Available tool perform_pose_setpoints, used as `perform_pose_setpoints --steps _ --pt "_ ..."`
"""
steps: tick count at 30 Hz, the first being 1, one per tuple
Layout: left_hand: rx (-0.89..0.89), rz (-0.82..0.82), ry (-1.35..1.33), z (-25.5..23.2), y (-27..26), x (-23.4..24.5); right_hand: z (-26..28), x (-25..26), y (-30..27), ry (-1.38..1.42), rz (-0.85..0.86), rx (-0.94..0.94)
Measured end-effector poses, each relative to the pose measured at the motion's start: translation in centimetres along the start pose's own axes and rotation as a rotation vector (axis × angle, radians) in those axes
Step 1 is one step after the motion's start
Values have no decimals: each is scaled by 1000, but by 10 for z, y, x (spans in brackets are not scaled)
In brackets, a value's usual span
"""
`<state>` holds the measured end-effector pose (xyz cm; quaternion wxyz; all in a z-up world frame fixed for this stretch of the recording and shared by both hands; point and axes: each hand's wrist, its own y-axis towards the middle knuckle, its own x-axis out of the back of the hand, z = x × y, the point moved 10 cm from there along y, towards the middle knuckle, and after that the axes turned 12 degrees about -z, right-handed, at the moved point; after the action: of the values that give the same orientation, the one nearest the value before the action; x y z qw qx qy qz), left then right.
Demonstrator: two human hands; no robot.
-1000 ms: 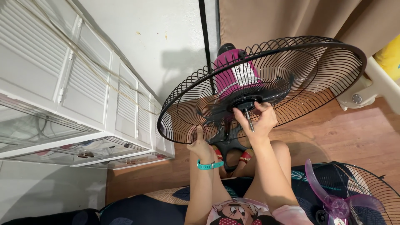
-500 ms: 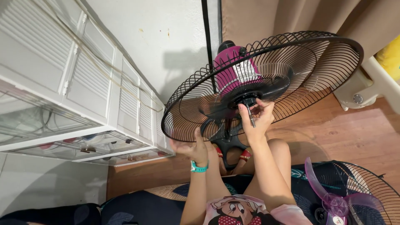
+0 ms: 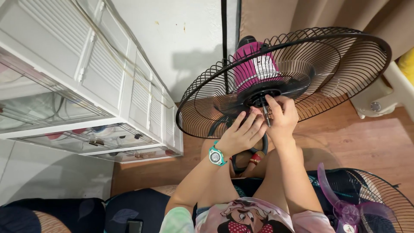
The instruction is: The person reassembles a standing electric fan by hand. They attach the front grille, then mount a purple fan blade onto the motor shaft, and finally secure the rear grille.
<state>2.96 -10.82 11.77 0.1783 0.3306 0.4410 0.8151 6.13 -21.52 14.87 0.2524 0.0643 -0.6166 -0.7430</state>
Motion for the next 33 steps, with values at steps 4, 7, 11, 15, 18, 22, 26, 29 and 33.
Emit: perform_pose_setpoints --steps 4,7,11,15,18,22,26,29,33 --pt "16 -24 16 0 2 0 -6 -1 -6 -10 -75 52" --pt "39 -40 13 1 2 0 -14 -4 -12 27 -132 -17" --pt "114 -54 -7 8 -1 -2 -27 -11 -19 55 -173 -177" --pt "237 -103 -83 16 -6 -1 -35 -14 -22 109 -169 -341" --pt "396 -134 -90 28 -18 7 -17 -4 -15 128 -132 -175" --pt "471 -230 122 41 -48 31 0 -3 -10 1 -38 63" --pt "774 -537 178 67 -92 50 0 -4 -7 -54 45 200" --pt "860 -664 179 86 -121 58 0 -7 -4 -94 77 278" --pt "1239 -588 -92 117 -167 34 4 -6 -1 -111 38 362"
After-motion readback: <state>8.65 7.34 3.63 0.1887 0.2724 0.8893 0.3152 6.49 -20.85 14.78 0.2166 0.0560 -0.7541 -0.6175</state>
